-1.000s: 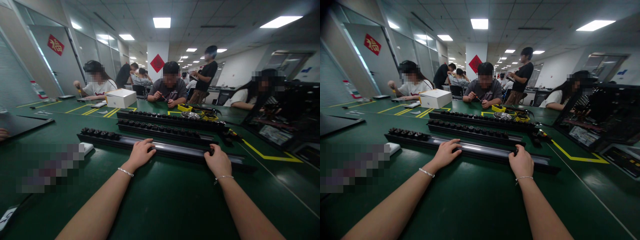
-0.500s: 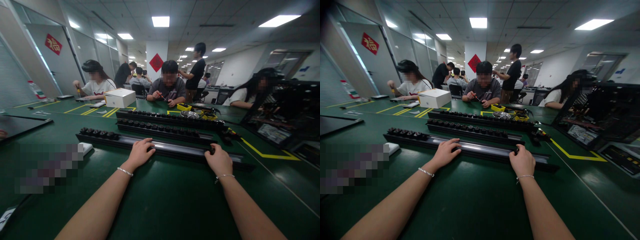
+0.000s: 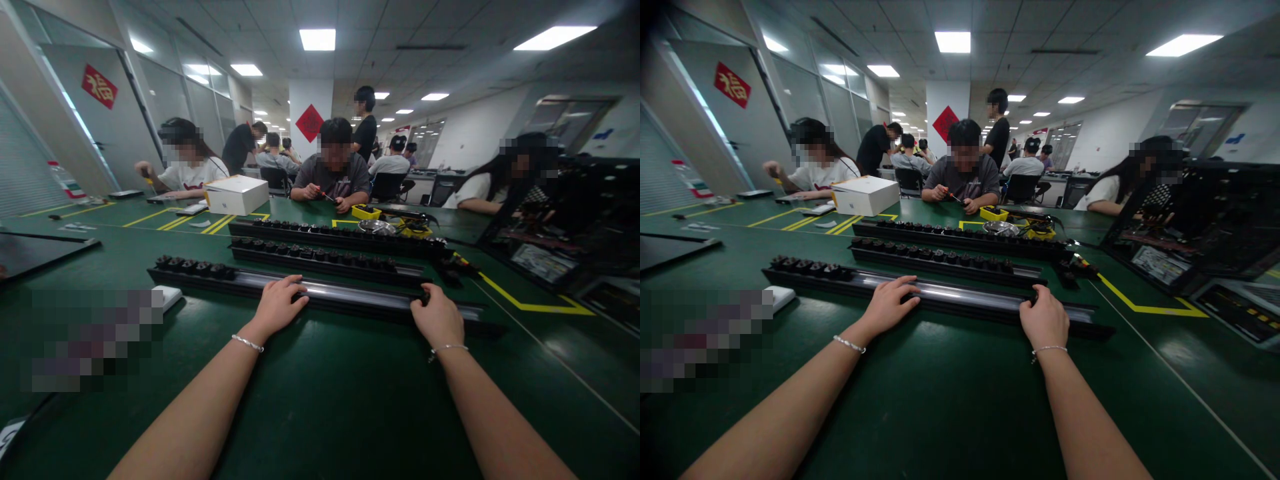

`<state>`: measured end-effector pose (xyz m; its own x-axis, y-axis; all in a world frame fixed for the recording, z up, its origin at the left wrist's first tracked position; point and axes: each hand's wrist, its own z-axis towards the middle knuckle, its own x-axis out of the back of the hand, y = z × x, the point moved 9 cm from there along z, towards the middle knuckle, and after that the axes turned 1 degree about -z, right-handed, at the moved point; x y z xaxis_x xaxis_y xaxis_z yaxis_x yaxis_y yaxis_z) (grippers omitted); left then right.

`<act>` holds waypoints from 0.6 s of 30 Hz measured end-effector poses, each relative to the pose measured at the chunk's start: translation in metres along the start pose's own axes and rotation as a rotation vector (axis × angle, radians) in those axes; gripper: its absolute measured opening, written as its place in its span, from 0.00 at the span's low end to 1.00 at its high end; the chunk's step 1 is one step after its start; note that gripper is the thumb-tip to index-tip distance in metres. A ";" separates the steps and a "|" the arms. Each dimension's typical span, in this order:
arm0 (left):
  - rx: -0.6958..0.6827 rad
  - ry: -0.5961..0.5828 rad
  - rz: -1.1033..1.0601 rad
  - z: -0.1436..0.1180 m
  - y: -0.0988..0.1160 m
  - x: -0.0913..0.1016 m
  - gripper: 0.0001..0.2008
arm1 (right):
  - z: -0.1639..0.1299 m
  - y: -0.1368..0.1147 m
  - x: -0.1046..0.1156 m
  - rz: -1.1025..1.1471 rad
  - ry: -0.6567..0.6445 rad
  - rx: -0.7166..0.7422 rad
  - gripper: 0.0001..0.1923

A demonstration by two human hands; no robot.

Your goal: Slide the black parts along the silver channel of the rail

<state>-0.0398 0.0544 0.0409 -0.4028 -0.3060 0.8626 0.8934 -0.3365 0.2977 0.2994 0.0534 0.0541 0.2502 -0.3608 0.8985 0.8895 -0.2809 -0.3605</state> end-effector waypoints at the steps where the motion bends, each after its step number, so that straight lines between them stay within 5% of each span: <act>1: 0.002 -0.001 0.000 0.000 0.000 0.000 0.11 | 0.000 0.001 0.000 0.001 0.005 0.001 0.24; 18: -0.001 -0.006 0.002 0.000 -0.001 -0.001 0.12 | 0.004 0.009 0.002 0.008 0.018 -0.009 0.25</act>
<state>-0.0399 0.0554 0.0399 -0.3993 -0.3010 0.8660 0.8940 -0.3370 0.2951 0.3090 0.0537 0.0540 0.2498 -0.3790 0.8910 0.8841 -0.2861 -0.3695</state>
